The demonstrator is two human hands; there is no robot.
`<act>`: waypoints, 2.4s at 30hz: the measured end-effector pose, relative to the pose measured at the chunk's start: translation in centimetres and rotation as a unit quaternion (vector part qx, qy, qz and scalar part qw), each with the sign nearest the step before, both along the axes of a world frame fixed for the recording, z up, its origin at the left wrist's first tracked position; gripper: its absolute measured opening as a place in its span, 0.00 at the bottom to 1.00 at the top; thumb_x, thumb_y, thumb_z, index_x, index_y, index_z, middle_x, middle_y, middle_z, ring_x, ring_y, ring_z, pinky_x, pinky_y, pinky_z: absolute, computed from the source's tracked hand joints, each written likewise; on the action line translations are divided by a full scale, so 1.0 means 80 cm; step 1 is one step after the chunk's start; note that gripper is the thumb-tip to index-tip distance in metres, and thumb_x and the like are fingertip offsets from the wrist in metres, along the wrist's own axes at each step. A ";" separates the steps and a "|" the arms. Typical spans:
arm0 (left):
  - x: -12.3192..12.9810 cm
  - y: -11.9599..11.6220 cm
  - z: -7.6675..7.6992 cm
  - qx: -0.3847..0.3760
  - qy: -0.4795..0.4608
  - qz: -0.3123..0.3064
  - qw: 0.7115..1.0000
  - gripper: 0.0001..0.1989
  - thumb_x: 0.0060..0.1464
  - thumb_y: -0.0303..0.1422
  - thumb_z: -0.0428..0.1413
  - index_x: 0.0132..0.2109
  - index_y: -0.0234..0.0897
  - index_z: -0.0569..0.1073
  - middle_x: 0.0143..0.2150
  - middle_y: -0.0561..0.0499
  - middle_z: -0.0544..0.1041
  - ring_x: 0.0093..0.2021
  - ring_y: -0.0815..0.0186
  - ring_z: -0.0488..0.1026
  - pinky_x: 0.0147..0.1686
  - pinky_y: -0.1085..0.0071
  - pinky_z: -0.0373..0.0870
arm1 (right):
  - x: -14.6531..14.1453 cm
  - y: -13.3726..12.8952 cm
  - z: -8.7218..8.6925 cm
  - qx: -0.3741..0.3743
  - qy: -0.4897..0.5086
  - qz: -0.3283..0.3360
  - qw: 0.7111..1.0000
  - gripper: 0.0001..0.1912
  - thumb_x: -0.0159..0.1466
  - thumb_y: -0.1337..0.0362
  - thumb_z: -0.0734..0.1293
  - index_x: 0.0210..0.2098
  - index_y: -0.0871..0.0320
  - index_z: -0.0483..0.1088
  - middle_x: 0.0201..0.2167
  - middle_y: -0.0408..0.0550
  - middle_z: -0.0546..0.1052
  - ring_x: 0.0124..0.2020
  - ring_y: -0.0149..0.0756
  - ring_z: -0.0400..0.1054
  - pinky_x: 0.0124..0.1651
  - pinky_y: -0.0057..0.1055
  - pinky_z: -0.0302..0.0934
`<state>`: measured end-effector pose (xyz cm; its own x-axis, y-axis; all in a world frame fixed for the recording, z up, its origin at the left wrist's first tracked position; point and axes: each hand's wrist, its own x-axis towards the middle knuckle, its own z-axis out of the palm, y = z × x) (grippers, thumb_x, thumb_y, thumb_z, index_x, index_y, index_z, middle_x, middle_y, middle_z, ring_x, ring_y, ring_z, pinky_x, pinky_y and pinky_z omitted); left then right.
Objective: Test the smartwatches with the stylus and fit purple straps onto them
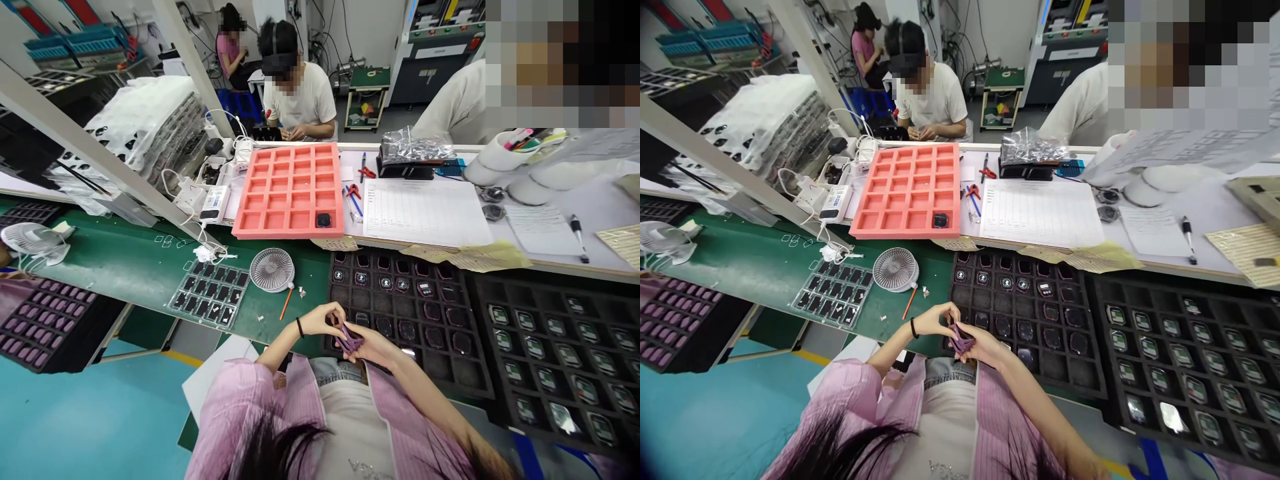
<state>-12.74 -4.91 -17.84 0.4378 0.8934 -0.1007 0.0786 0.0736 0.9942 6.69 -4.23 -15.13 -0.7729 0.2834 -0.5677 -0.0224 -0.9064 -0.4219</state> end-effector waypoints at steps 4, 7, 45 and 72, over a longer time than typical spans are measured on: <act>-0.029 0.010 -0.056 -0.075 0.231 0.282 0.928 0.08 0.52 0.32 0.60 0.35 0.33 0.69 0.35 0.50 0.74 0.34 0.69 0.73 0.38 0.72 0.69 | -0.004 0.011 -0.008 -0.003 -0.008 -0.035 0.999 0.13 0.63 0.56 0.65 0.40 0.59 0.73 0.27 0.50 0.78 0.22 0.35 0.72 0.21 0.29 0.62; -0.044 0.016 -0.089 -0.092 0.330 0.404 0.848 0.02 0.57 0.24 0.52 0.36 0.33 0.69 0.40 0.46 0.72 0.39 0.67 0.72 0.44 0.68 0.67 | 0.001 0.022 -0.006 0.005 -0.020 -0.047 0.999 0.14 0.63 0.57 0.65 0.42 0.61 0.73 0.29 0.52 0.78 0.22 0.35 0.72 0.22 0.29 0.62; 0.114 0.010 0.104 0.124 -0.095 0.490 0.858 0.10 0.48 0.38 0.62 0.33 0.35 0.81 0.33 0.46 0.80 0.35 0.64 0.77 0.37 0.67 0.75 | -0.040 0.012 0.047 0.443 -0.179 -0.428 0.767 0.24 0.63 0.48 0.60 0.55 0.50 0.62 0.58 0.48 0.65 0.60 0.40 0.58 0.64 0.44 0.49; 0.131 -0.022 0.071 0.161 -0.033 0.409 0.898 0.11 0.60 0.37 0.52 0.46 0.38 0.74 0.49 0.44 0.70 0.56 0.60 0.66 0.56 0.59 0.63 | -0.033 0.002 0.039 0.465 -0.231 -0.428 0.740 0.26 0.64 0.47 0.58 0.56 0.53 0.61 0.56 0.51 0.66 0.57 0.41 0.61 0.63 0.44 0.51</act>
